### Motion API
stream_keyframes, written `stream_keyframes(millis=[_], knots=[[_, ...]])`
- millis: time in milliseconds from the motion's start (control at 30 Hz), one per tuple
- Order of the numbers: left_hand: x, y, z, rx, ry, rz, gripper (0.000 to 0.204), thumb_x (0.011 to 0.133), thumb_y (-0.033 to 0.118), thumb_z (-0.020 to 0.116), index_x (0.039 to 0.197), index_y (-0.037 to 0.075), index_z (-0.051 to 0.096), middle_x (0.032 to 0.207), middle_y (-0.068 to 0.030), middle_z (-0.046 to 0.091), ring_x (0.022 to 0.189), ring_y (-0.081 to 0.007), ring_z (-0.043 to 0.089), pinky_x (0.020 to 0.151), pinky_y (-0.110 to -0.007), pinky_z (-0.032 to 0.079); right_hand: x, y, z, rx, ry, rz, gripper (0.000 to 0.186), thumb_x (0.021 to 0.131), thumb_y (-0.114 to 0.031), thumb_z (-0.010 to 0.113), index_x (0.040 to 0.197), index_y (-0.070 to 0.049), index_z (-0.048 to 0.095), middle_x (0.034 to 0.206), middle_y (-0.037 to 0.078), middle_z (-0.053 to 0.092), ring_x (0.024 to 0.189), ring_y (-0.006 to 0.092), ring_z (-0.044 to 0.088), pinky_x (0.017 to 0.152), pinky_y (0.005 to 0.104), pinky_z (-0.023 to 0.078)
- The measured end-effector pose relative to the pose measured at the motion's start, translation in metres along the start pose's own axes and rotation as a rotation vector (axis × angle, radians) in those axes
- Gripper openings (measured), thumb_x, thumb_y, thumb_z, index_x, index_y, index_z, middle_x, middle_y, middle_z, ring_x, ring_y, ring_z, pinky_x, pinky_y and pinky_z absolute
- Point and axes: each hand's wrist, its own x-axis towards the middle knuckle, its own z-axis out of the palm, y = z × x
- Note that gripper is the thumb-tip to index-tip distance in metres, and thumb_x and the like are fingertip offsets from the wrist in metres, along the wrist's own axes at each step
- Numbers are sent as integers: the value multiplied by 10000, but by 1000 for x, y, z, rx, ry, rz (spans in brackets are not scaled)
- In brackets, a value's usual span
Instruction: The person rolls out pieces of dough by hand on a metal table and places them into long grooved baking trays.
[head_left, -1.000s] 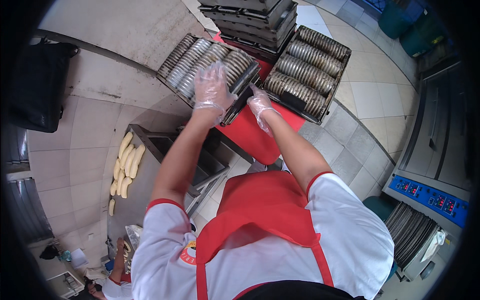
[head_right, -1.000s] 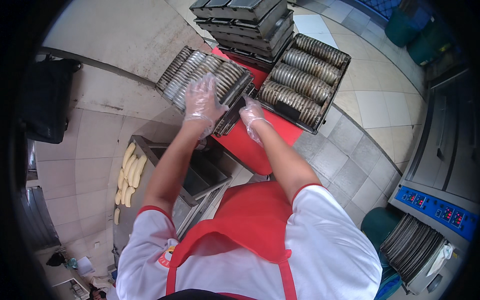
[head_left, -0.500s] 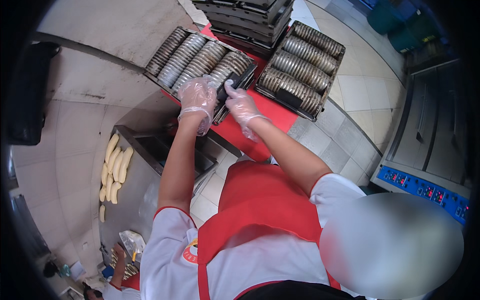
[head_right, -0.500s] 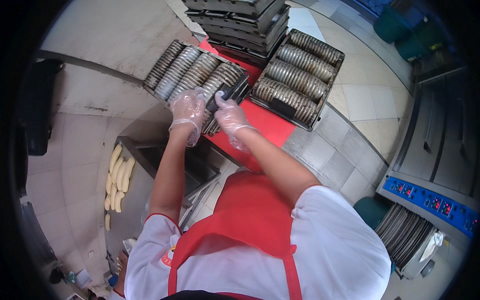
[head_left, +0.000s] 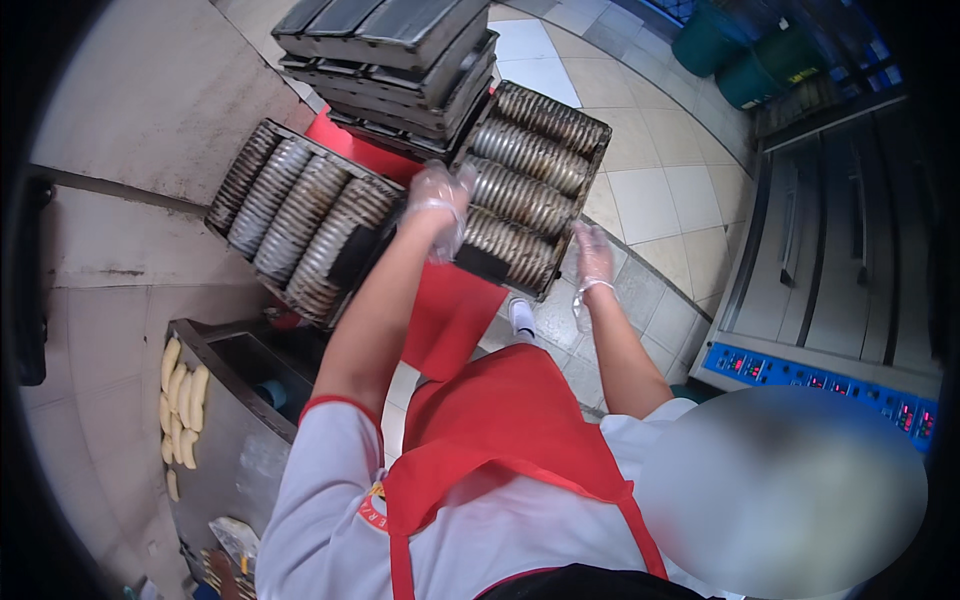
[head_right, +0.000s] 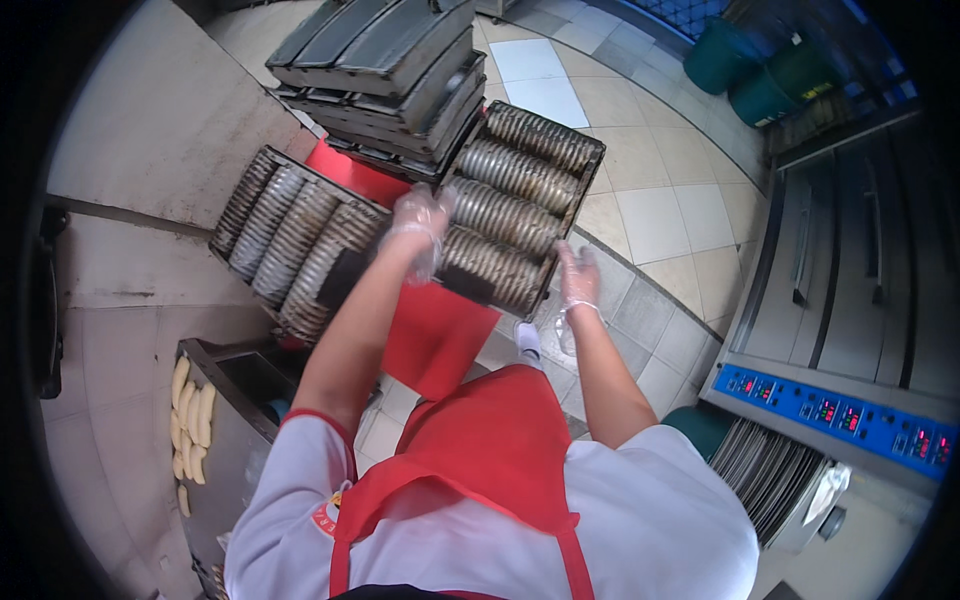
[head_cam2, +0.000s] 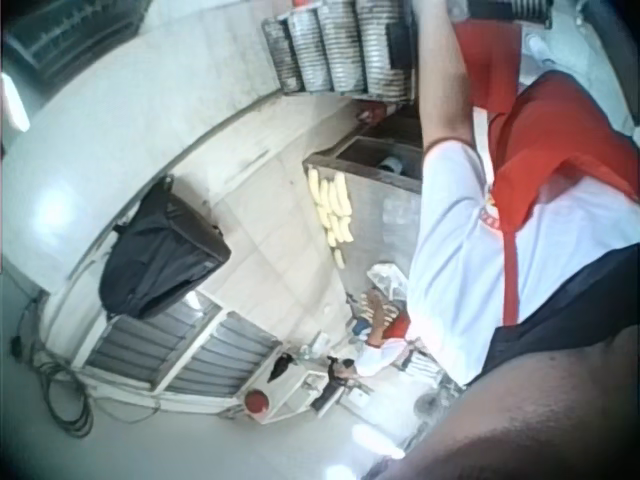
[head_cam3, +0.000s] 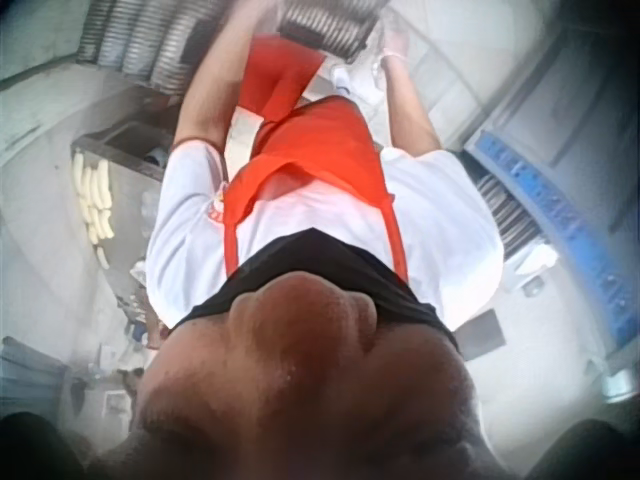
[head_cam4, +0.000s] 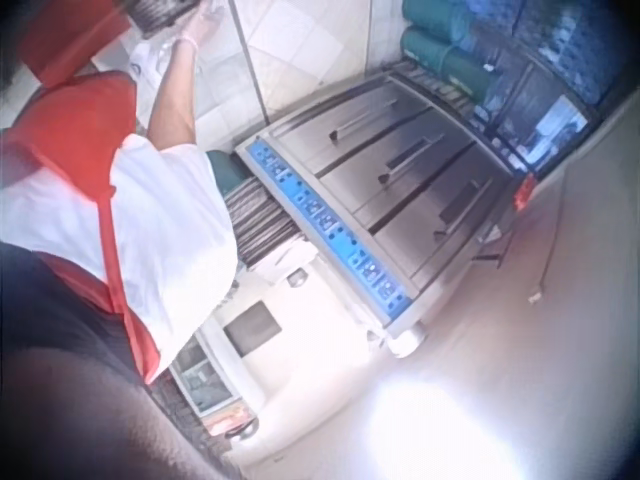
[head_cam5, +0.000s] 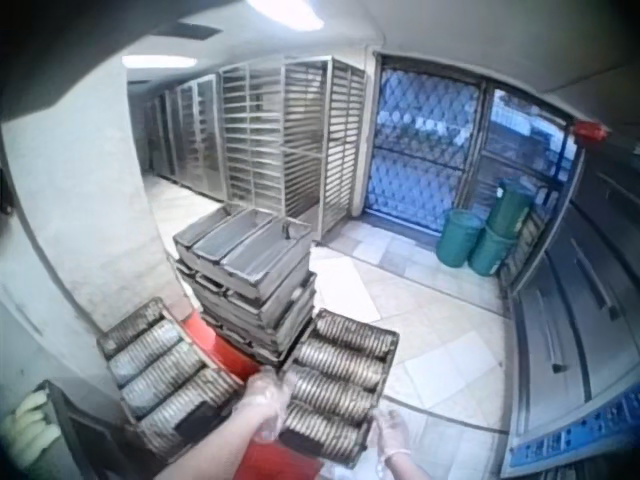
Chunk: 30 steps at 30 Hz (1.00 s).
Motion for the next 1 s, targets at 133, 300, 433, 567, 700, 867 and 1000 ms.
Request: stream_keyframes(millis=[133, 300, 433, 567, 700, 867, 1000], knots=[[67, 8, 18, -155, -172, -485, 974, 977, 812, 411, 1443, -18, 622, 1531, -272, 559, 1455, -391, 522, 1216, -452, 395, 34, -10, 9, 27, -317, 131, 1033, 891, -675, 764, 1512, 109, 505, 1401, 280, 660, 1288, 316, 648, 1084, 403, 483], [57, 9, 32, -329, -78, -478, 1114, 897, 911, 452, 1427, -55, 620, 1537, -245, 575, 1462, -357, 527, 1203, -433, 405, 40, -15, 9, -208, -329, -13, 1149, 783, -792, 766, 1419, 144, 562, 1378, 380, 628, 1326, 482, 601, 1106, 470, 472], [31, 26, 12, -195, -173, -348, 1053, 893, 862, 547, 1325, -91, 668, 1327, -282, 696, 1339, -393, 627, 1112, -428, 478, 32, -22, -33, -14, -400, -3, 905, 934, -561, 779, 1441, 141, 516, 1429, 254, 634, 1361, 334, 595, 1134, 433, 452], [-69, 69, -30, -325, -42, -182, 669, 995, 563, 618, 1256, -45, 715, 1179, -299, 736, 1210, -438, 676, 1058, -458, 505, 10, -42, -125, 164, -608, -86, 766, 1022, -278, 752, 1518, 157, 362, 1400, 181, 621, 1292, 231, 606, 1128, 359, 460], [-181, 69, -96, -404, 188, -66, 670, 955, 486, 689, 1300, -88, 676, 1280, -291, 711, 1200, -422, 687, 1061, -447, 505, -52, -154, -166, 356, -665, -264, 425, 989, -241, 779, 1250, 22, 570, 1074, 43, 596, 991, 141, 554, 917, 280, 474], [-281, 31, -155, -643, 500, -175, 644, 925, 476, 764, 1243, -82, 713, 1101, -220, 777, 1062, -297, 742, 1002, -387, 530, -73, -260, -129, 147, -965, -519, 417, 954, -239, 818, 1218, 4, 606, 1211, 76, 639, 1080, 136, 583, 972, 291, 468], [-310, -56, -202, -686, 685, -333, 699, 954, 522, 751, 1290, -89, 688, 1149, -177, 757, 1079, -237, 696, 1008, -374, 497, -120, -353, 5, 24, -1160, -441, 560, 931, -370, 832, 1294, 16, 650, 1342, 113, 656, 1224, 185, 603, 1085, 340, 442]])
